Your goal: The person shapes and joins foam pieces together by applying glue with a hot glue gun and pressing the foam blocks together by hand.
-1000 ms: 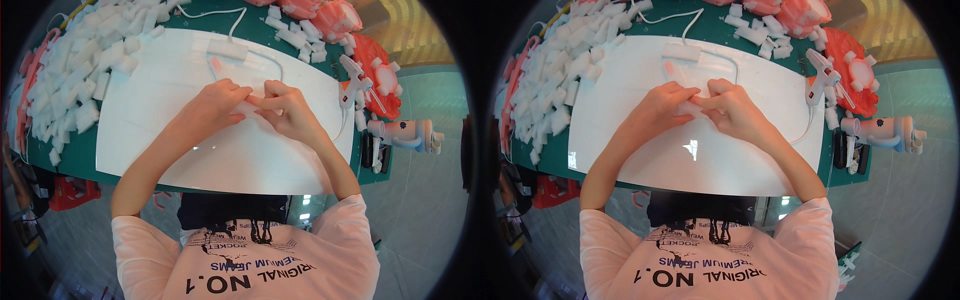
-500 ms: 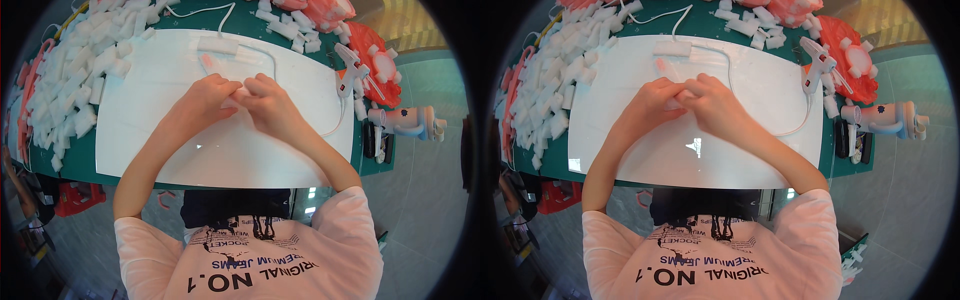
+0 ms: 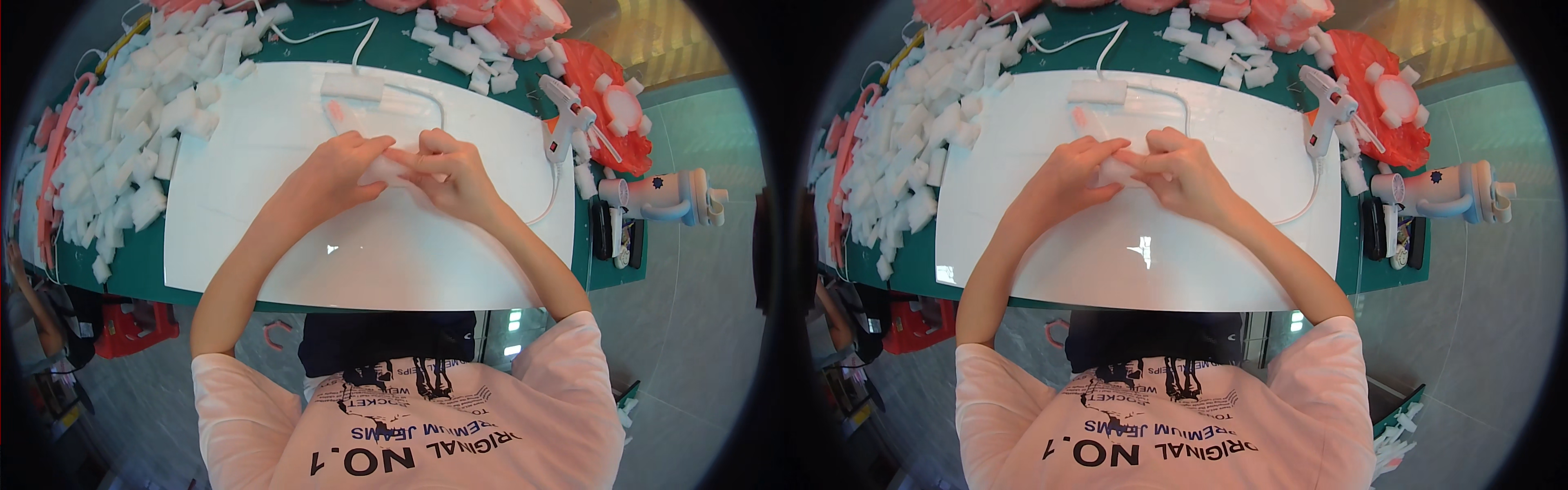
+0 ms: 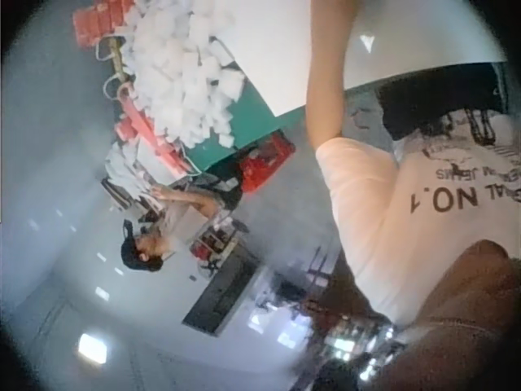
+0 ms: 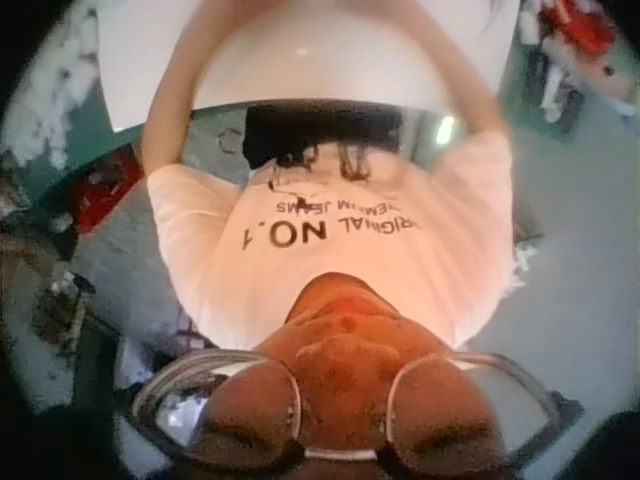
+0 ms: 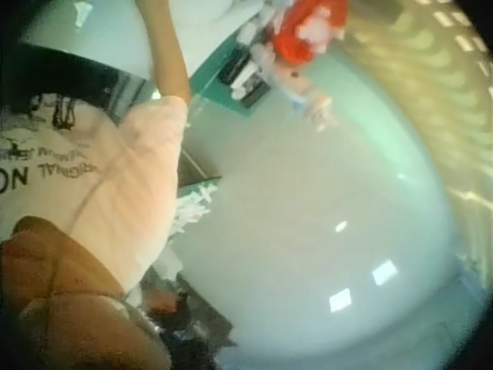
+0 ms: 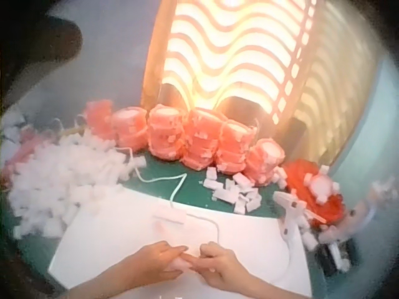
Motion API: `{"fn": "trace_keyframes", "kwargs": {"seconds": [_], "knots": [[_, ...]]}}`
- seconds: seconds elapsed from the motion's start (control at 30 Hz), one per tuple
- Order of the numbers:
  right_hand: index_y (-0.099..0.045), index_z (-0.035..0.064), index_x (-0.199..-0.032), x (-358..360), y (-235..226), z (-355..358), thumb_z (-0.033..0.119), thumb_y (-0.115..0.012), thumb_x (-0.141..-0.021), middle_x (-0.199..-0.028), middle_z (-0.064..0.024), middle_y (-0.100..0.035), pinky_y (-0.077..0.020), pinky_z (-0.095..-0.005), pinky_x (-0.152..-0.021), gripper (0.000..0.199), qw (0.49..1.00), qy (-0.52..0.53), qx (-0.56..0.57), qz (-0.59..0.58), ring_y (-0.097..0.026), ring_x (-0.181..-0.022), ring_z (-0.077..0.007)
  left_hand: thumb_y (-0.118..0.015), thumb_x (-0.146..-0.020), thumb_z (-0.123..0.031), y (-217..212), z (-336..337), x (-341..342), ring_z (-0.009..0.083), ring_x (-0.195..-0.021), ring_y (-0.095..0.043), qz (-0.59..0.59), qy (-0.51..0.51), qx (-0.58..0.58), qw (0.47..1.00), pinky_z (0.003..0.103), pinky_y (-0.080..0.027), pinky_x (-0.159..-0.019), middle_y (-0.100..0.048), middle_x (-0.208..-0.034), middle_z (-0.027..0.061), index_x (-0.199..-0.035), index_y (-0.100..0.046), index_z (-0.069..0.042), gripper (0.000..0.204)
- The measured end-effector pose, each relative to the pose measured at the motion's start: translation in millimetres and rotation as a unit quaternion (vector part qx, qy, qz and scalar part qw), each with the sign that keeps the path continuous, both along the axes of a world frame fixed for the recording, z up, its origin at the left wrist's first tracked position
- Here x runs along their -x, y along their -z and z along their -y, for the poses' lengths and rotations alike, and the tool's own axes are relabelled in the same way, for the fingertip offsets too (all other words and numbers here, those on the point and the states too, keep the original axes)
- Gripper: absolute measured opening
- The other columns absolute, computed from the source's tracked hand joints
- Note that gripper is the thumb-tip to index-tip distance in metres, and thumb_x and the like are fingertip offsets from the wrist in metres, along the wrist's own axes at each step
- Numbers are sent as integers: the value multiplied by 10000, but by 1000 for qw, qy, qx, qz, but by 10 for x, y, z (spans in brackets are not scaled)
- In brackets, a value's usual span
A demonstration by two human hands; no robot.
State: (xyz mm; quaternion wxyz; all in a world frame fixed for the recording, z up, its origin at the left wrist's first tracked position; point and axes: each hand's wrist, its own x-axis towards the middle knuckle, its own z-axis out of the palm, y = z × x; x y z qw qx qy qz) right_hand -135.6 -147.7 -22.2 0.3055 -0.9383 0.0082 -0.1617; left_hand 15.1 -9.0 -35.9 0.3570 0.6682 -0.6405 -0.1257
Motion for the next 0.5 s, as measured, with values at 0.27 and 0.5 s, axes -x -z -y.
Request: {"fn": "trace_keyframes", "kwargs": {"seconds": [0.27, 0.5], "knots": [[-617, -9, -927, 53, 128, -248, 30, -613, -607, -821, -49, -490, -420, -279, -618, 322, 938, -8, 303, 167, -460, -711, -207, -707, -644, -29, -14, -6, -8, 274, -762, -586, 19, 23, 19, 999, 326, -483, -691, -596, -852, 141, -1108, -575, -18, 482], [-626, 59, -935, -17, 30, -231, -51, -600, -600, -768, -50, -488, -422, -298, -591, 354, 976, -37, 199, 77, -451, -695, -228, -719, -642, -54, -38, -8, -23, 271, -749, -584, 11, 28, 30, 999, 332, -483, -680, -596, -846, 137, -1110, -569, -32, 492]]}}
